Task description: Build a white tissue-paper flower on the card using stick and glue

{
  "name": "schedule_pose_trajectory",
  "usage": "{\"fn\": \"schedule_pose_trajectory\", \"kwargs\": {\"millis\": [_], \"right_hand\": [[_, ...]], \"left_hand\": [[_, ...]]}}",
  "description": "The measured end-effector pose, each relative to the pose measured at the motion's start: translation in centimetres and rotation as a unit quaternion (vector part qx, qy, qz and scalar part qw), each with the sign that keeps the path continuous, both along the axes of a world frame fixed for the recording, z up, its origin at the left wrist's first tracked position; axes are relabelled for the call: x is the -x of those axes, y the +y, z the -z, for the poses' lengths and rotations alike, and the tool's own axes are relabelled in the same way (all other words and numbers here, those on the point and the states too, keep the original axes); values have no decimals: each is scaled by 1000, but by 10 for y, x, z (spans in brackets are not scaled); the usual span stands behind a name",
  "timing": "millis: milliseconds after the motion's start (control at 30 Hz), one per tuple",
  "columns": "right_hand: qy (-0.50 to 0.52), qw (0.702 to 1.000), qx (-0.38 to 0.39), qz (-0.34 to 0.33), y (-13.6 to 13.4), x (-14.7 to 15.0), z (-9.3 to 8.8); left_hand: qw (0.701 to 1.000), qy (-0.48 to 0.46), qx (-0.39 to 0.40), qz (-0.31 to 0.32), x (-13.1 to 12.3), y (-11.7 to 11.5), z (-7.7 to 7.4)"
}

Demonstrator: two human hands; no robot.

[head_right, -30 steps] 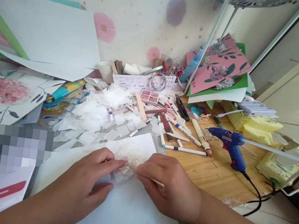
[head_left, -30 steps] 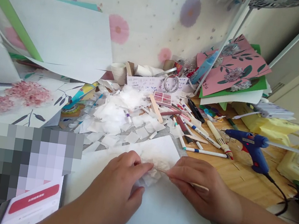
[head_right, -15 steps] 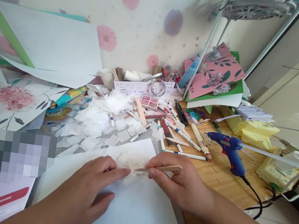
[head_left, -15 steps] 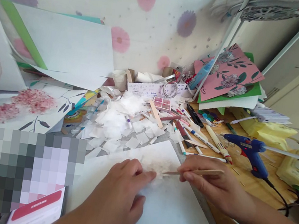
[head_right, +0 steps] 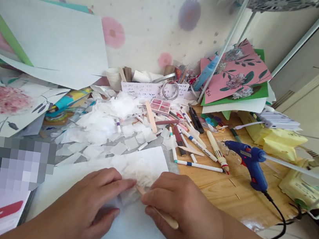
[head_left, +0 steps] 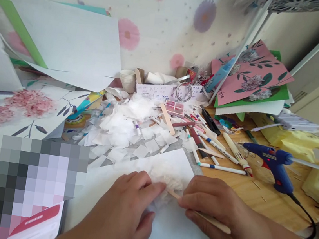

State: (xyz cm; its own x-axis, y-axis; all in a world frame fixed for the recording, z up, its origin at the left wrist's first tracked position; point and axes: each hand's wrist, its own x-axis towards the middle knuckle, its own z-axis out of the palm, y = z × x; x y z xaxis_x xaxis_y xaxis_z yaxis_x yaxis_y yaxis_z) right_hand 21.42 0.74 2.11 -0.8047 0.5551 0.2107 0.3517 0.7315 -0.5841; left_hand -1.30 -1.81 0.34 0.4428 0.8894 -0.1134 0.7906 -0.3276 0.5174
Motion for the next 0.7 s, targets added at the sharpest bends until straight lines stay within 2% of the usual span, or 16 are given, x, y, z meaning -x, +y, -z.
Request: {"fn": "schedule_pose_trajectory", "kwargs": {"millis": [100, 233, 367, 533, 600, 700], "right_hand": [[20, 1000, -1, -1, 1, -2, -3], [93, 993, 35, 68, 7, -4, 0], [93, 988, 63, 108, 13, -3, 10], [120, 962, 156, 190, 18, -5, 17], [129, 958, 165, 195, 17, -5, 15], [133, 965, 155, 162, 13, -2, 9]], "left_hand": [[1000, 8, 3, 9, -1, -1, -2], [1000, 19, 14, 13, -1, -1, -7], [999, 31, 20, 19, -2, -1, -10], [999, 32, 21, 24, -3, -1, -11], [999, 28, 22, 23, -3, -1, -12], [999, 24, 25, 26, -2, -2, -13]]}}
